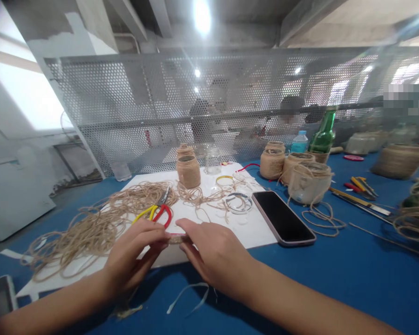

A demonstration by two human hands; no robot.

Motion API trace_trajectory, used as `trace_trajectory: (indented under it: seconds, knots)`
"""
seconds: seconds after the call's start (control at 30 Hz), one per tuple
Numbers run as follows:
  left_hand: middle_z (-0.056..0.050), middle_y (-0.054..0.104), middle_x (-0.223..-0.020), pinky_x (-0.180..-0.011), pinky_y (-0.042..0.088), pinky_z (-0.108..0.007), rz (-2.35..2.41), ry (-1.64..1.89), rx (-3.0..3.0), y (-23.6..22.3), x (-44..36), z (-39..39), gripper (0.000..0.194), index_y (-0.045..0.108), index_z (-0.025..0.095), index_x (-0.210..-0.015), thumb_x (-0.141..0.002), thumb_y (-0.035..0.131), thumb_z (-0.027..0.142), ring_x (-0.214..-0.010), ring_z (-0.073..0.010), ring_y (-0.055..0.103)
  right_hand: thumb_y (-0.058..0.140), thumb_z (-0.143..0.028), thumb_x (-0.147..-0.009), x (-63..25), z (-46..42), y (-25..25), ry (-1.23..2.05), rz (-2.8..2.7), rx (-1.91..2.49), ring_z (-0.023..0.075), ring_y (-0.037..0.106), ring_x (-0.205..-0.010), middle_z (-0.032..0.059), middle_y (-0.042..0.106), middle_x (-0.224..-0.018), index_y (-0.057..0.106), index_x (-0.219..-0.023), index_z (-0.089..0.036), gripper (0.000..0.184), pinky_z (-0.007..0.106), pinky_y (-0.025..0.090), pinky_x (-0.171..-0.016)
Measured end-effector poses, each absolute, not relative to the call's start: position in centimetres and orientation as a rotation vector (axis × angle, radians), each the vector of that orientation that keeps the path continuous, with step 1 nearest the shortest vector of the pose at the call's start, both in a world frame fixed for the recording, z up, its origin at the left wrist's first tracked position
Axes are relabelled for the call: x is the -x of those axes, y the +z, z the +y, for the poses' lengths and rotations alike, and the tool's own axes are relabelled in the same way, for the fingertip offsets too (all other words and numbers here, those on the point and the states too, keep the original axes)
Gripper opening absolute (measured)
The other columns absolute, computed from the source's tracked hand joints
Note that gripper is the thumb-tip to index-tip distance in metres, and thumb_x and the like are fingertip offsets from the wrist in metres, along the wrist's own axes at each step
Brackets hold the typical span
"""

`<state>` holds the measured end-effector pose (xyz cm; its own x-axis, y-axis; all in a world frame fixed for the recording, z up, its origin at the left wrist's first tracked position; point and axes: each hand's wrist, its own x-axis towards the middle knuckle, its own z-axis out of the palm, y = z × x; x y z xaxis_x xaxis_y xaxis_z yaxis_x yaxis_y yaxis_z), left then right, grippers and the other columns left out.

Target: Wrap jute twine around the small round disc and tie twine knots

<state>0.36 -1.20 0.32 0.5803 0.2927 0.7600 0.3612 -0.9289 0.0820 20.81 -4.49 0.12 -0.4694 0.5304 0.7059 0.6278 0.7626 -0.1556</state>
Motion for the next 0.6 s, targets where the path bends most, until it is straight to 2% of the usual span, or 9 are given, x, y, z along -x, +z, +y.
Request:
trace_trajectory:
  seconds: [0.13,0.27,0.4,0.6]
  knots:
    - [-0.006,0.057,-0.085,-0.068,0.045,-0.029,-0.595,-1.412,2.738,0.43,-0.36,-1.2,0.027,0.051,0.018,-0.1,-0.078,0.051,0.003,-0.078,-0.0153,0.053,0.045,-0.016,-0.087,-21.0,-4.46,0.39,-0.158,-2.159,0.835,0.0132,0.06,-0.072,0.0037,0.065,-0.082,0.051,-0.1,-0.017,0.015,0.026,0.047,-0.066]
    - [-0.006,0.056,-0.085,-0.068,0.046,-0.03,-0.537,-1.462,2.769,0.36,-0.19,-1.2,0.031,0.049,0.018,-0.102,-0.076,0.05,0.001,-0.077,-0.0154,0.052,0.047,-0.012,-0.085,-21.09,-4.52,0.53,-0.154,-2.139,0.744,0.0131,0.06,-0.082,0.0046,0.065,-0.091,0.05,-0.104,-0.017,0.019,0.026,0.047,-0.073]
    - [-0.006,0.056,-0.085,-0.065,0.045,-0.03,-0.452,-1.43,2.736,0.53,-0.01,-1.38,0.033,0.048,0.019,-0.104,-0.076,0.049,0.001,-0.073,-0.015,0.051,0.049,-0.01,-0.083,-21.08,-4.8,0.92,-0.094,-2.112,0.68,0.0128,0.059,-0.083,0.0054,0.064,-0.091,0.05,-0.102,-0.016,0.02,0.025,0.047,-0.074]
    - [-0.004,0.057,-0.076,-0.059,0.044,-0.027,-0.317,-1.417,2.629,1.14,-0.2,-1.64,0.024,0.049,0.018,-0.1,-0.08,0.048,0.007,-0.065,-0.013,0.051,0.052,-0.009,-0.08,-21.3,-4.88,0.82,-0.154,-2.094,0.576,0.0126,0.059,-0.08,0.0057,0.064,-0.087,0.051,-0.101,-0.015,0.021,0.024,0.048,-0.071]
